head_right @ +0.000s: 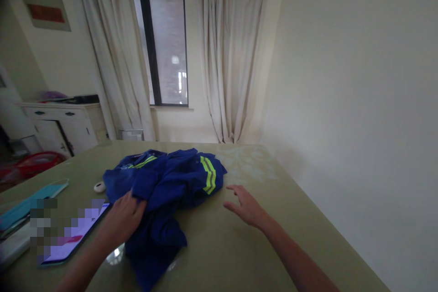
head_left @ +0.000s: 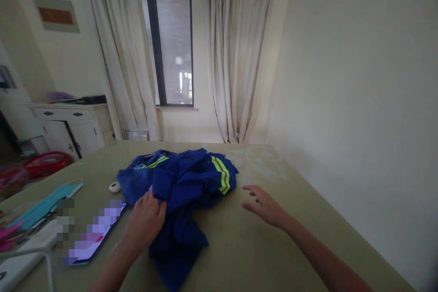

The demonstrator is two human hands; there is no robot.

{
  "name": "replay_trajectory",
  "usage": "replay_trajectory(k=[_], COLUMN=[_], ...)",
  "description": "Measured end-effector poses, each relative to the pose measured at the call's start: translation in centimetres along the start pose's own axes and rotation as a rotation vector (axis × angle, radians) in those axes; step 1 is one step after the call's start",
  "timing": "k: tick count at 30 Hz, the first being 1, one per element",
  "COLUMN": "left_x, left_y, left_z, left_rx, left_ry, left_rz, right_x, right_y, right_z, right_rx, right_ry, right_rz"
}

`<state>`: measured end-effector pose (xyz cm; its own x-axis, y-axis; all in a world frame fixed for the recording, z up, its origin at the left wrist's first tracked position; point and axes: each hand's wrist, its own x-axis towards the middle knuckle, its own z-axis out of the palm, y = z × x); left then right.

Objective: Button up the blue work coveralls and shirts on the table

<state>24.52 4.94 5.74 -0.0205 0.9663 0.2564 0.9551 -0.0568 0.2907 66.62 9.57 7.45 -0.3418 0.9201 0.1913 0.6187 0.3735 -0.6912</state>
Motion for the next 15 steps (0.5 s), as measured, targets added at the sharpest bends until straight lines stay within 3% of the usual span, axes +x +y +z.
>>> replay_trajectory(k=[2, 5, 7, 11, 15], left_x=[0.1, 2.0, 3.9, 7.7, 11.5], left_y=[3.0, 6.7, 7.5, 5.9, 3.2], left_z=[0.5, 2.1, 3.4, 4.7, 2.7], left_rx=[-0.054, -0.009, 0.058, 0.067, 0.024], left_ry=[0.036, -0.127, -0.220, -0.164, -0.029], left_rz=[0.011, 0.021, -0.027, -0.074, -0.188], right_x=[0.8, 3.6, 5.8, 10.1, 12.5], right_y=[0.1, -1.1, -2.1, -4.1, -6.5], right_z=[2.0, 5.5, 7.7, 10.3, 10.3], right_rx=[-0.057, -0.130, -0.169, -0.160, -0.067], right_ry=[0.005, 0.015, 0.040, 0.158, 0.203], right_rz=[-0.038, -0.009, 0.059, 0.137, -0.019])
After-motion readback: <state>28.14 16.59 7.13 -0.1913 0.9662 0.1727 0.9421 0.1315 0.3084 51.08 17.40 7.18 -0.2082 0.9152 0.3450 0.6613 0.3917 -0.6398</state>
